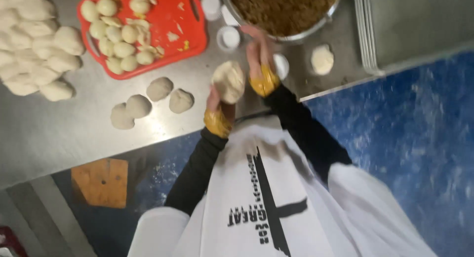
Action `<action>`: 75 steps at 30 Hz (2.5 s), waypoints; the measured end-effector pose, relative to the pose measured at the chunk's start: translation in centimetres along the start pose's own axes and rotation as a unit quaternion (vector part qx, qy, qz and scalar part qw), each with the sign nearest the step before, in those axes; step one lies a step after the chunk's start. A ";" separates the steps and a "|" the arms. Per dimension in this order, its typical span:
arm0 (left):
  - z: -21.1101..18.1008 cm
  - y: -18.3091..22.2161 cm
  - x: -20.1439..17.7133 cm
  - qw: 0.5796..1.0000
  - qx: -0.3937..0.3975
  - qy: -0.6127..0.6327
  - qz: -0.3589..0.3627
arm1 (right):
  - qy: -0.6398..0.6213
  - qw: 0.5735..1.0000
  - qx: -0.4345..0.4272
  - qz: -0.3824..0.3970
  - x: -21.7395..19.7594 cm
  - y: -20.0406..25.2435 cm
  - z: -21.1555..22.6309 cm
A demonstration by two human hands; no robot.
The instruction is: Stuffing dough with meat filling and peeled eggs, then shaping into buns.
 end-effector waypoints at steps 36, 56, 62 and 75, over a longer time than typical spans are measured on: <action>-2.8 3.4 15.3 0.976 -0.027 0.214 -0.016 | -0.280 0.909 -0.057 0.302 -12.6 -4.2 -0.7; 0.4 -3.2 6.7 0.972 -0.135 0.176 -0.075 | -0.071 0.977 0.111 0.167 -7.1 -4.3 -2.2; -0.9 -4.0 1.1 0.976 -0.187 0.099 -0.044 | 0.016 0.986 0.120 0.113 -6.8 -4.4 -3.8; -5.5 -2.1 -10.1 0.930 0.001 -0.366 0.028 | 0.517 0.843 -0.055 0.136 -16.1 -9.6 -20.1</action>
Point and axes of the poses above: each hand's wrist, its own y-axis away from the middle knuckle, its own x-axis out of the palm, z = x × y, the point moved 4 cm from there along -y, towards the middle knuckle, and after that the axes turned 7 degrees about -z, right-handed, at the moved point
